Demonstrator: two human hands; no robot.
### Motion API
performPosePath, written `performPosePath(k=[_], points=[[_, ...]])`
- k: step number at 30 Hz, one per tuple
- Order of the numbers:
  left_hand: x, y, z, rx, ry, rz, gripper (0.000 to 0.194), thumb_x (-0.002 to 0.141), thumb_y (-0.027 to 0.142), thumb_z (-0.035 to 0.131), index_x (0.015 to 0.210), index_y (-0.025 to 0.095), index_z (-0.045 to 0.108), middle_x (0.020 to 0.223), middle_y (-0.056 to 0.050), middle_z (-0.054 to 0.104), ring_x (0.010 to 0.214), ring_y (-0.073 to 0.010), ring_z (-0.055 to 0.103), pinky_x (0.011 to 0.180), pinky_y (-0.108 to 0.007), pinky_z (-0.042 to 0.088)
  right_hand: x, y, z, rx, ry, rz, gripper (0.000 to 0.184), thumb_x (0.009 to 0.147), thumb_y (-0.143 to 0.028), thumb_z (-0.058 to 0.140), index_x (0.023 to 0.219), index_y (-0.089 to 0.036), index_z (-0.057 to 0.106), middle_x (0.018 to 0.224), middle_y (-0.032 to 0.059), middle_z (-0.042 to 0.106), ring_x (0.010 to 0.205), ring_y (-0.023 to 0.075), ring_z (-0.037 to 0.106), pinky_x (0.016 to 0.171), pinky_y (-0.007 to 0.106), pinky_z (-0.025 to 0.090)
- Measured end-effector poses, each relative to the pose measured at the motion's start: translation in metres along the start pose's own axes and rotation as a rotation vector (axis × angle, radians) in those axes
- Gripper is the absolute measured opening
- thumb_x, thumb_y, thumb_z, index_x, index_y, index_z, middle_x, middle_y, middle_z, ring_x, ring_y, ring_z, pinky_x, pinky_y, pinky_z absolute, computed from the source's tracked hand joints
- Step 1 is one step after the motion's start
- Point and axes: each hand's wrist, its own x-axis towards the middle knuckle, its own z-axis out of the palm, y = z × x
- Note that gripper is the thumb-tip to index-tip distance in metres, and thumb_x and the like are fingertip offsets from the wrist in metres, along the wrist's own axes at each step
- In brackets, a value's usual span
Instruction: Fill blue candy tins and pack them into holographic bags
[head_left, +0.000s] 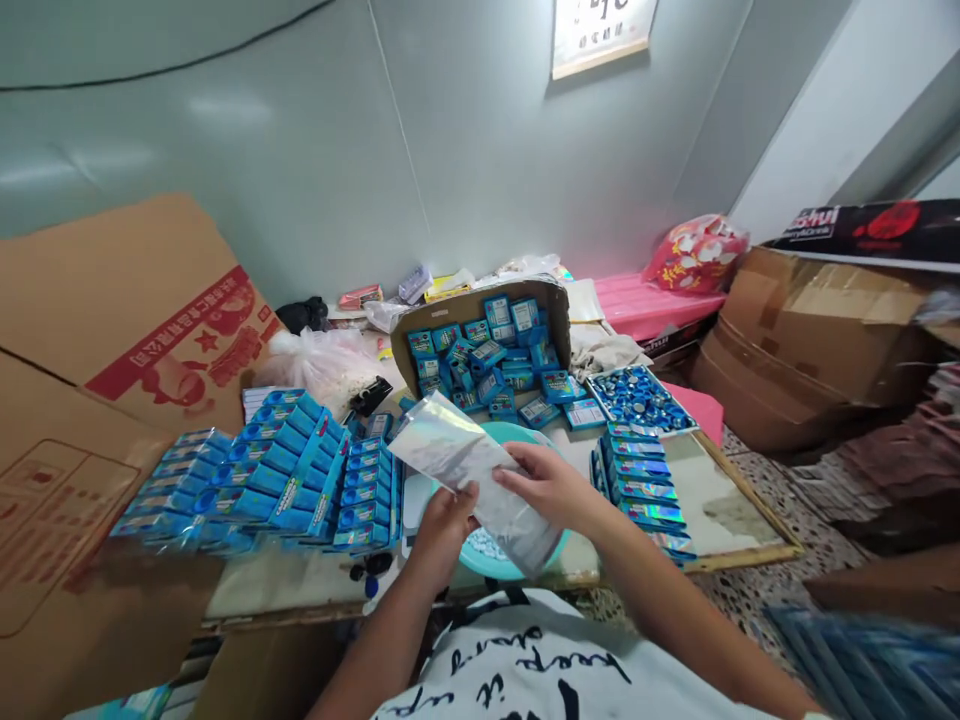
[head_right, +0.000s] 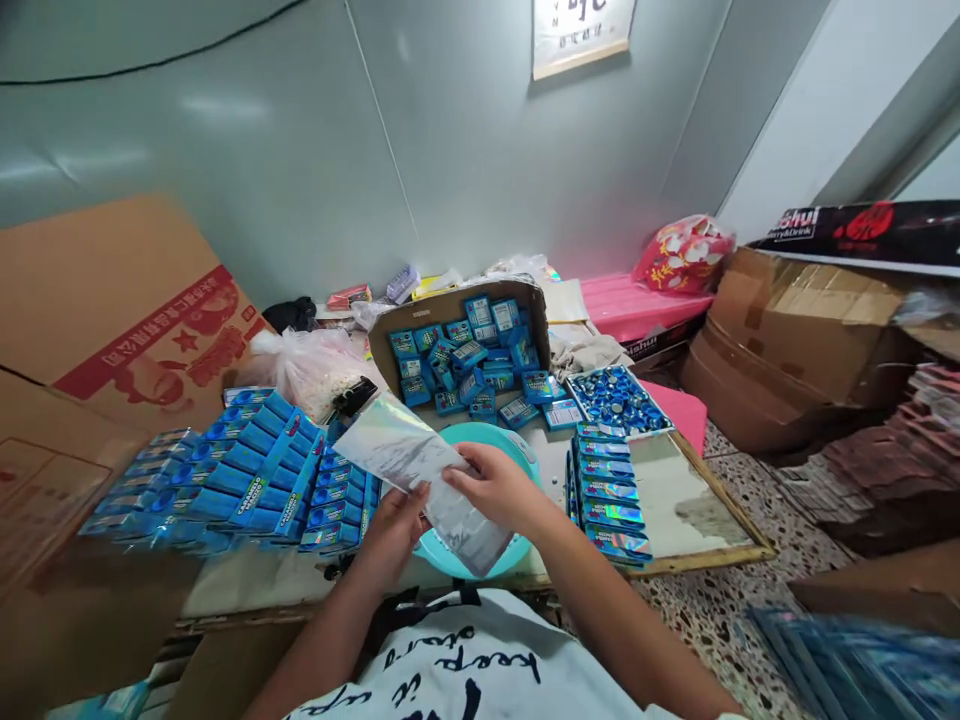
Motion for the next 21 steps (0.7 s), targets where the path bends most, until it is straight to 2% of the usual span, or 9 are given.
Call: performPosePath(k=[2, 3, 5, 7, 9, 12, 14, 17, 21], points=[[0.002, -0.009, 0.001, 0.068, 0.145, 0.079, 0.072, 0.077, 0.048, 0.076, 0.136, 0.024, 0.043, 0.134, -0.015, 0.059, 0.117, -0.0326, 0.063, 0.096, -0.05, 0.055, 0.001, 0.005, -0.004, -0.12, 0.032, -0.042, 0.013, 0.084, -0.032, 0.066, 0.077, -0.022, 0.072, 0.069, -0.0019, 0.064, 0.064, 0.017, 0.055, 0.057, 0.027, 0.041], [0.003, -0.011, 0.0, 0.134, 0.259, 0.183, 0.083, 0.076, 0.046, 0.077, 0.144, 0.027, 0.032, 0.141, -0.016, 0.052, 0.122, -0.0319, 0.06, 0.098, -0.049, 0.053, 0.0, 0.007, -0.007, -0.222, 0.03, -0.048, 0.016, 0.086, -0.031, 0.061, 0.075, -0.023, 0.069, 0.066, -0.0023, 0.061, 0.061, 0.0159, 0.051, 0.055, 0.026, 0.037], [-0.001, -0.007, -0.006, 0.368, 0.5, 0.529, 0.093, 0.077, 0.04, 0.077, 0.15, 0.028, 0.02, 0.146, -0.017, 0.042, 0.133, -0.0306, 0.051, 0.105, -0.049, 0.048, -0.004, 0.009, -0.016, -0.422, 0.043, -0.047, 0.02, 0.09, -0.03, 0.055, 0.074, -0.023, 0.065, 0.062, -0.0026, 0.055, 0.056, 0.0148, 0.046, 0.052, 0.027, 0.031], [-0.01, 0.008, -0.011, 0.753, 0.559, 0.912, 0.082, 0.079, 0.031, 0.076, 0.147, 0.027, 0.031, 0.143, -0.015, 0.045, 0.138, -0.0297, 0.044, 0.113, -0.052, 0.039, -0.011, 0.007, -0.023, -0.571, -0.008, -0.025, 0.022, 0.092, -0.029, 0.052, 0.074, -0.022, 0.061, 0.061, -0.0023, 0.054, 0.055, 0.0143, 0.044, 0.051, 0.027, 0.027], [-0.02, 0.029, -0.01, 1.202, 0.369, 1.126, 0.061, 0.081, 0.027, 0.075, 0.137, 0.028, 0.049, 0.138, -0.012, 0.054, 0.137, -0.0296, 0.046, 0.119, -0.056, 0.027, -0.018, 0.002, -0.025, -0.652, -0.087, -0.014, 0.024, 0.094, -0.03, 0.052, 0.072, -0.021, 0.058, 0.061, -0.0022, 0.053, 0.055, 0.0135, 0.043, 0.051, 0.028, 0.024], [-0.029, 0.057, -0.003, 1.548, 0.111, 1.091, 0.047, 0.088, 0.031, 0.068, 0.133, 0.025, 0.055, 0.135, -0.012, 0.061, 0.13, -0.0283, 0.054, 0.122, -0.059, 0.012, -0.023, -0.004, -0.015, -0.687, -0.186, -0.028, 0.031, 0.097, -0.036, 0.051, 0.07, -0.02, 0.053, 0.058, -0.0034, 0.048, 0.055, 0.0124, 0.038, 0.052, 0.029, 0.021], [-0.028, 0.066, -0.002, 1.577, -0.004, 1.015, 0.034, 0.093, 0.032, 0.062, 0.125, 0.024, 0.061, 0.121, -0.008, 0.069, 0.116, -0.0235, 0.063, 0.123, -0.058, 0.01, -0.023, -0.006, -0.004, -0.693, -0.222, -0.058, 0.035, 0.099, -0.037, 0.048, 0.069, -0.02, 0.052, 0.057, -0.004, 0.045, 0.055, 0.0119, 0.035, 0.053, 0.029, 0.02], [-0.022, 0.065, -0.013, 1.52, -0.126, 0.994, 0.019, 0.094, 0.026, 0.059, 0.111, 0.024, 0.068, 0.103, -0.001, 0.074, 0.096, -0.0162, 0.068, 0.123, -0.053, 0.018, -0.019, -0.005, 0.013, -0.717, -0.245, -0.095, 0.034, 0.099, -0.032, 0.047, 0.067, -0.02, 0.05, 0.057, -0.0043, 0.044, 0.055, 0.0115, 0.033, 0.054, 0.03, 0.019], [-0.017, 0.052, -0.044, 1.444, -0.087, 1.169, 0.025, 0.091, 0.018, 0.063, 0.115, 0.023, 0.067, 0.109, -0.003, 0.075, 0.101, -0.0169, 0.069, 0.122, -0.049, 0.026, -0.013, -0.005, 0.03, -0.699, -0.253, -0.103, 0.033, 0.098, -0.028, 0.047, 0.066, -0.02, 0.047, 0.058, -0.004, 0.044, 0.057, 0.0114, 0.036, 0.056, 0.03, 0.02]])
